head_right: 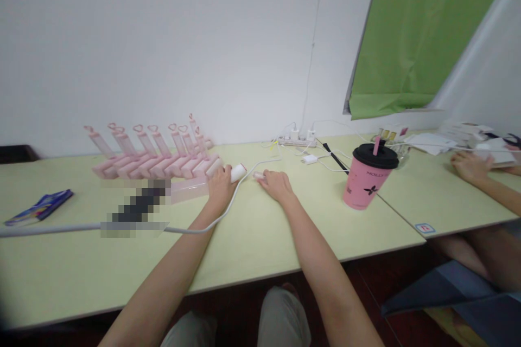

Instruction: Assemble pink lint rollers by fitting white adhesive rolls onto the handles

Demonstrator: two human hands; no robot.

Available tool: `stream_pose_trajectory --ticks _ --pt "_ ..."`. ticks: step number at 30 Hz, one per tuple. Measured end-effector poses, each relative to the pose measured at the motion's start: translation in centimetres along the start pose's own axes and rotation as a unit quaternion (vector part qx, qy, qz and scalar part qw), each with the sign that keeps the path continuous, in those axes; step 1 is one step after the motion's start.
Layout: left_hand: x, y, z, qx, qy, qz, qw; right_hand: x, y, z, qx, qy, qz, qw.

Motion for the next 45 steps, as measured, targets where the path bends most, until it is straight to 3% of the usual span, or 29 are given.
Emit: stream_pose_trajectory --ticks 12,16,19,21,25,30,33,38,45 --pt "0.1 -0.2 -0.6 0.041 0.08 -0.03 0.995 0.6 0.2 0.1 -0.056 0.035 0.014 0.998" --pt "-1.0 1.3 -0.1 0.187 0.093 -0.024 0.978 0.0 -0.2 0.3 -0.097 0.041 0.007 0.994" --pt "-1.1 3.1 0.7 0.304 0.06 -0.02 0.951 -0.5 -0.7 0.5 -0.123 0.053 -0.02 0.991" --pt "-0.8 4.0 1.0 0.327 0.026 -0.008 0.945 -0.9 -1.1 0.8 -0.137 0.058 -0.048 0.988" --pt "-0.1 4.1 0.9 0.269 -0.039 0.008 0.962 -1.7 -1.9 1.3 -0.168 0.055 -0.079 0.981" --pt "-0.2 3.0 0.6 0.23 -0.115 -0.035 0.966 -1.8 -1.5 1.5 -0.114 0.007 -0.026 0.993" --pt "-0.7 3.0 0.8 0.234 -0.122 -0.053 0.963 -1.6 -1.0 1.5 -0.076 -0.025 0.015 0.997" --pt "-1.3 3.7 1.3 0.238 -0.13 -0.078 0.959 -1.9 -1.1 1.5 -0.038 -0.03 0.067 0.997" --pt "-1.9 3.9 1.3 0.227 -0.131 -0.037 0.964 -2.6 -1.4 2.0 -0.084 -0.006 0.068 0.994"
Point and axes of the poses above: each hand's wrist, its own z-axis away from the middle knuckle, its own x-axis out of the palm, y = z × x, the point moved 2 cm from there along -z, towards the middle knuckle, and after that the axes turned 14 degrees about -y, right-handed, at the moved point
